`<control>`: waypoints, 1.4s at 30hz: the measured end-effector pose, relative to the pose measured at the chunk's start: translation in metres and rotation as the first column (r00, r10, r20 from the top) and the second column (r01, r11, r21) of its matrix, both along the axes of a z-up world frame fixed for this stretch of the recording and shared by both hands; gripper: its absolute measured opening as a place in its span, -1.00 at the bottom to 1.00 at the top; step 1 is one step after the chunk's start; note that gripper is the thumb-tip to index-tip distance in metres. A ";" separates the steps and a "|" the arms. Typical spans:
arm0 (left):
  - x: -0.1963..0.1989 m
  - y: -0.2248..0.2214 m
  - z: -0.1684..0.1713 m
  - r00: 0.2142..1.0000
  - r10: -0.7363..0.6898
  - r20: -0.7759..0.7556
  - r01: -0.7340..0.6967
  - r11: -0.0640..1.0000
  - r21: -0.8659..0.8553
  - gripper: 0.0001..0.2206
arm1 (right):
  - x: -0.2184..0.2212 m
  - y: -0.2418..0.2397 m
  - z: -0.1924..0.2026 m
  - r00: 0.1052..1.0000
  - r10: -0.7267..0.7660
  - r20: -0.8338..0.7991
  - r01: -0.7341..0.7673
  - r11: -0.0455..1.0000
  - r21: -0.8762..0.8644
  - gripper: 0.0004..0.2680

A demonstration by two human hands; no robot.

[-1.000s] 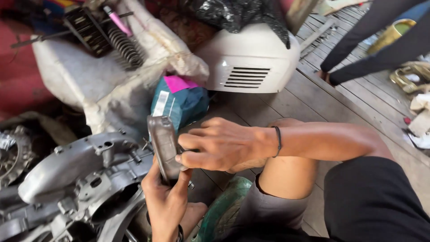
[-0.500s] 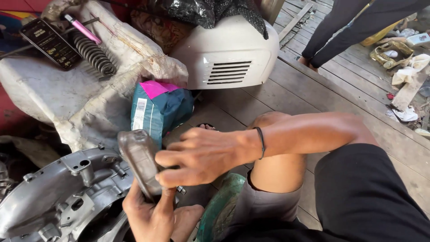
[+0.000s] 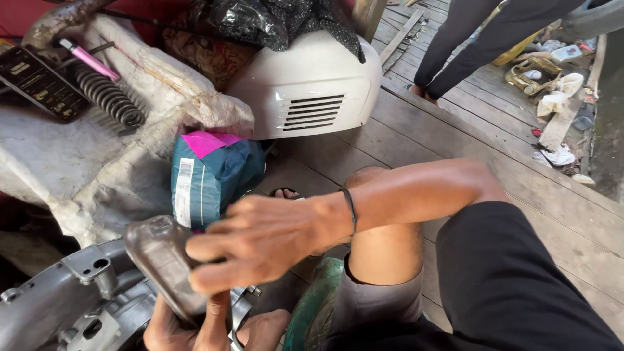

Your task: Sanding a metal motorcycle engine cover by hand to smooth the surface for finishing.

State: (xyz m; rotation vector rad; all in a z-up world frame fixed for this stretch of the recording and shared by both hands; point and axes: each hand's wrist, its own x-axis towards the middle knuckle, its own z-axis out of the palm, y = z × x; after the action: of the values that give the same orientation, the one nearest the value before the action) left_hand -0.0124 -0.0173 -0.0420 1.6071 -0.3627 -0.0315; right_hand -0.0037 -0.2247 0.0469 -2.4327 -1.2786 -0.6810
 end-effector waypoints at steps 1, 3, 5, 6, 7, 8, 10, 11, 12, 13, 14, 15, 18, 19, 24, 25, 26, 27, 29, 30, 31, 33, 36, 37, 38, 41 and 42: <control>0.001 0.000 0.002 0.997 0.020 0.080 -0.022 0.999 0.034 -0.57 | 0.003 0.000 0.001 1.000 -0.015 0.023 0.015 1.000 0.014 -0.87; 0.001 0.005 -0.006 1.000 0.020 0.024 -0.020 1.000 0.020 -0.60 | 0.000 0.001 0.002 1.000 -0.004 -0.018 0.004 1.000 0.008 -0.88; 0.003 0.011 -0.009 0.999 0.017 -0.029 -0.017 1.000 0.012 -0.64 | -0.001 0.005 0.000 0.998 0.006 -0.055 -0.005 1.000 0.007 -0.88; 0.007 0.013 -0.010 0.999 0.017 0.037 -0.021 0.995 0.099 -0.57 | 0.000 0.007 -0.001 1.000 0.009 -0.023 -0.009 1.000 0.004 -0.88; 0.010 0.015 -0.010 0.995 0.012 0.103 -0.031 0.982 0.185 -0.51 | 0.001 0.008 -0.002 1.000 0.013 0.008 -0.013 1.000 0.001 -0.87; 0.009 0.015 -0.004 0.995 0.011 0.098 -0.029 0.982 0.188 -0.51 | 0.002 0.009 -0.001 1.000 0.012 0.004 -0.012 1.000 0.004 -0.87; 0.007 0.014 0.007 0.999 0.035 0.029 -0.040 0.983 0.177 -0.58 | 0.005 0.011 0.004 0.999 0.009 0.034 -0.011 0.998 0.056 -0.88; 0.007 0.017 0.006 0.999 0.042 0.028 -0.046 0.984 0.174 -0.58 | 0.005 0.014 0.002 0.999 0.016 0.032 -0.018 0.998 0.053 -0.88; 0.007 0.018 0.006 0.997 0.053 0.051 -0.063 0.973 0.220 -0.60 | 0.003 0.016 0.000 1.000 0.016 0.019 -0.016 0.999 0.039 -0.88; 0.007 0.019 0.006 0.995 0.063 0.075 -0.081 0.961 0.265 -0.60 | 0.002 0.017 -0.002 1.000 0.015 0.006 -0.015 1.000 0.026 -0.87; 0.008 0.020 0.000 0.995 0.061 0.076 -0.079 0.962 0.263 -0.60 | 0.003 0.018 -0.001 1.000 0.013 0.006 -0.013 1.000 0.023 -0.87; 0.009 0.022 -0.007 0.994 0.069 0.082 -0.085 0.973 0.214 -0.57 | 0.005 0.018 -0.001 1.000 0.012 0.025 -0.012 1.000 0.020 -0.87; 0.008 0.025 -0.002 0.996 0.077 0.038 -0.083 0.981 0.176 -0.58 | 0.012 0.020 0.001 0.998 0.010 0.057 -0.011 1.000 0.018 -0.87; 0.007 0.025 0.004 0.998 0.067 -0.009 -0.065 0.980 0.189 -0.62 | 0.014 0.019 0.002 0.997 -0.002 0.072 0.000 1.000 0.023 -0.88; 0.012 0.028 -0.012 1.000 -0.001 -0.012 0.001 1.000 -0.004 -0.46 | 0.012 0.027 -0.002 0.998 0.003 0.056 -0.003 1.000 -0.007 -0.86; 0.011 0.027 -0.008 0.998 -0.019 -0.062 0.013 0.996 -0.094 -0.41 | 0.017 0.027 0.002 0.995 -0.025 0.096 0.024 1.000 0.012 -0.84; 0.012 0.028 -0.011 0.998 -0.017 -0.064 0.011 0.995 -0.096 -0.41 | 0.014 0.029 -0.002 0.995 -0.023 0.094 0.022 1.000 0.010 -0.84; 0.012 0.029 -0.013 1.000 -0.022 -0.018 0.021 0.999 -0.048 -0.43 | 0.012 0.031 -0.006 0.998 -0.002 0.069 0.002 1.000 -0.008 -0.85; 0.014 0.028 -0.016 0.999 -0.032 0.029 0.032 0.999 -0.004 -0.45 | 0.011 0.029 -0.005 0.999 0.016 0.045 -0.015 0.999 -0.030 -0.85; 0.013 0.029 -0.016 0.999 0.014 0.042 -0.015 0.999 0.040 -0.51 | 0.012 0.028 -0.002 0.997 -0.003 0.074 0.005 1.000 -0.029 -0.85; 0.012 0.031 -0.016 0.997 0.058 0.058 -0.063 0.995 0.083 -0.56 | 0.015 0.029 0.001 0.994 -0.022 0.103 0.025 0.999 -0.028 -0.85; -0.001 0.022 -0.002 0.995 0.095 -0.032 -0.094 0.995 0.035 -0.66 | 0.010 0.023 0.002 0.997 0.031 0.074 -0.028 0.999 -0.045 -0.85; -0.005 0.017 0.025 0.989 0.119 -0.087 -0.120 0.993 -0.012 -0.75 | 0.014 0.029 0.002 0.994 0.092 0.065 -0.085 0.992 -0.094 -0.85; -0.005 0.012 0.037 0.994 0.085 -0.069 -0.085 0.996 -0.001 -0.73 | 0.013 0.027 0.005 0.995 0.075 0.073 -0.066 0.990 -0.121 -0.86; -0.004 0.012 0.039 0.991 0.113 -0.071 -0.113 0.994 0.002 -0.73 | 0.017 0.025 0.005 0.992 0.103 0.070 -0.095 0.989 -0.118 -0.86; -0.004 0.007 0.042 0.993 0.092 -0.074 -0.096 0.994 -0.052 -0.62 | 0.020 0.021 0.004 0.987 0.002 0.159 0.015 0.994 -0.105 -0.88; -0.003 0.007 0.042 0.997 0.059 -0.049 -0.063 0.995 -0.082 -0.60 | 0.019 0.024 0.003 0.995 0.052 0.089 -0.042 0.993 -0.110 -0.87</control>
State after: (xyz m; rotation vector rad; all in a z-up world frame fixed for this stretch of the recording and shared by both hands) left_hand -0.0153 -0.0105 -0.0004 1.5318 -0.2751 -0.0074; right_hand 0.0152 -0.2008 0.0500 -2.4740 -1.4388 -0.7369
